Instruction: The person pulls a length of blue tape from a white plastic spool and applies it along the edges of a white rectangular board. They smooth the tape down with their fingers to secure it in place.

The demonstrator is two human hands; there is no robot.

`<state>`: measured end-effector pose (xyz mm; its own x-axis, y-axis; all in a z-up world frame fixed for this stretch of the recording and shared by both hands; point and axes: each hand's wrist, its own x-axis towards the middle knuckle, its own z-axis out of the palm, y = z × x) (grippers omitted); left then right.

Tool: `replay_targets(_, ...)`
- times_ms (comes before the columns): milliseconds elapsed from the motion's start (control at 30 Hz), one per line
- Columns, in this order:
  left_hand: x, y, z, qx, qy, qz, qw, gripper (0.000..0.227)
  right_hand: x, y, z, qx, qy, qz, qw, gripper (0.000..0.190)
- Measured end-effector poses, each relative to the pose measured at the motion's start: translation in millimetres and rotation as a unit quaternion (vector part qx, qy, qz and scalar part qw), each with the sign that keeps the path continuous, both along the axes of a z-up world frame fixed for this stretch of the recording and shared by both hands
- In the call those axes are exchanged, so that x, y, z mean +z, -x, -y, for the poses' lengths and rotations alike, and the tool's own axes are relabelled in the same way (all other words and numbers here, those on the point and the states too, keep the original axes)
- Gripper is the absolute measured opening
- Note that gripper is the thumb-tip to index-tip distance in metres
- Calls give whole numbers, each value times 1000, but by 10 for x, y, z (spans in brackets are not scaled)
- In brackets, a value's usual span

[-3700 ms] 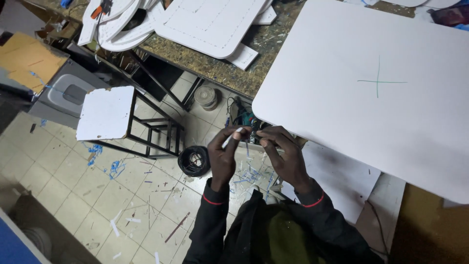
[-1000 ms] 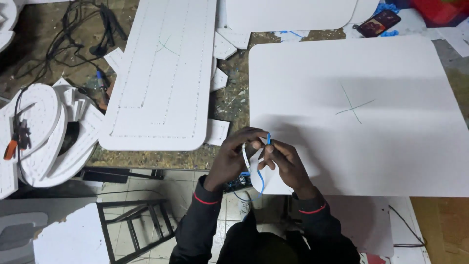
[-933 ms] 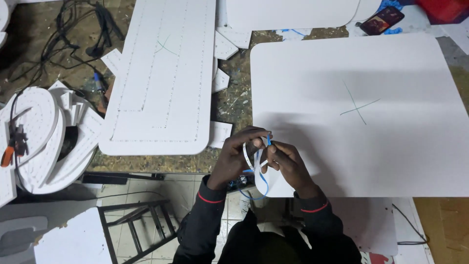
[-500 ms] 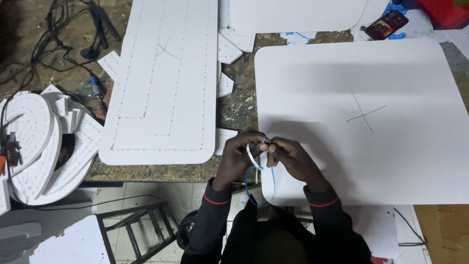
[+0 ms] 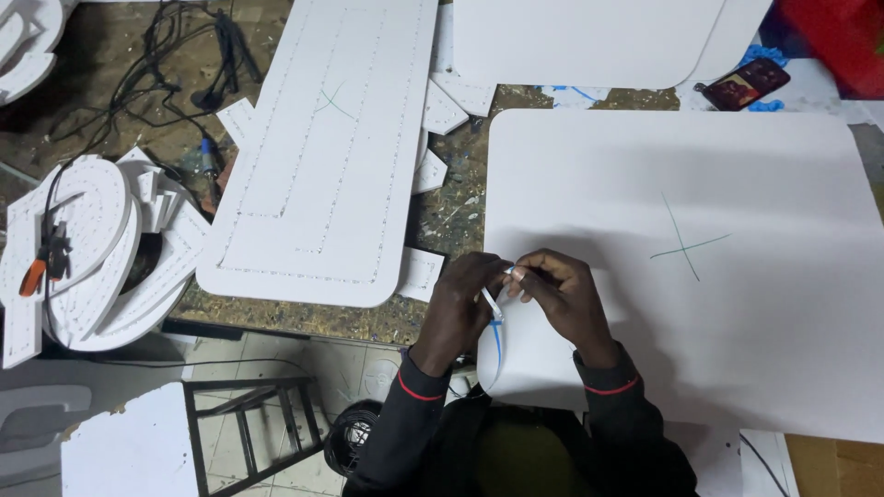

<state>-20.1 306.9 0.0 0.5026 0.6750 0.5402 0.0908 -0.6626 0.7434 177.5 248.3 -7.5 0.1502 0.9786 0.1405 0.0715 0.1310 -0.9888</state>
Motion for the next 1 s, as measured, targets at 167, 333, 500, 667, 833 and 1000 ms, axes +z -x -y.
replay_targets(167, 95, 16, 40, 4, 56, 72, 996, 16, -63, -1, -46, 52, -25, -78, 995, 22)
replay_targets(333, 136, 8, 73, -2, 98, 128, 987, 15, -115, -10, -82, 78, -80, -43, 993, 24)
replay_targets(500, 101, -34, 86, -6, 196, 197, 961, 10, -79, 48, -91, 59, -133, 16, 989, 21)
replay_targets(667, 64, -27, 40, -5, 257, 236, 937, 13, -247, -138, -94, 45, -120, 8, 992, 22)
replay_targets(833, 63, 437, -172, 44, 259, 244, 933, 15, -1062, -1244, -26, 38, -64, 8, 997, 19)
replay_targets(1000, 155, 888, -172, 207, 202, 252, 924, 5, -1768, -3004, 573, -539, 33, 22, 841, 18)
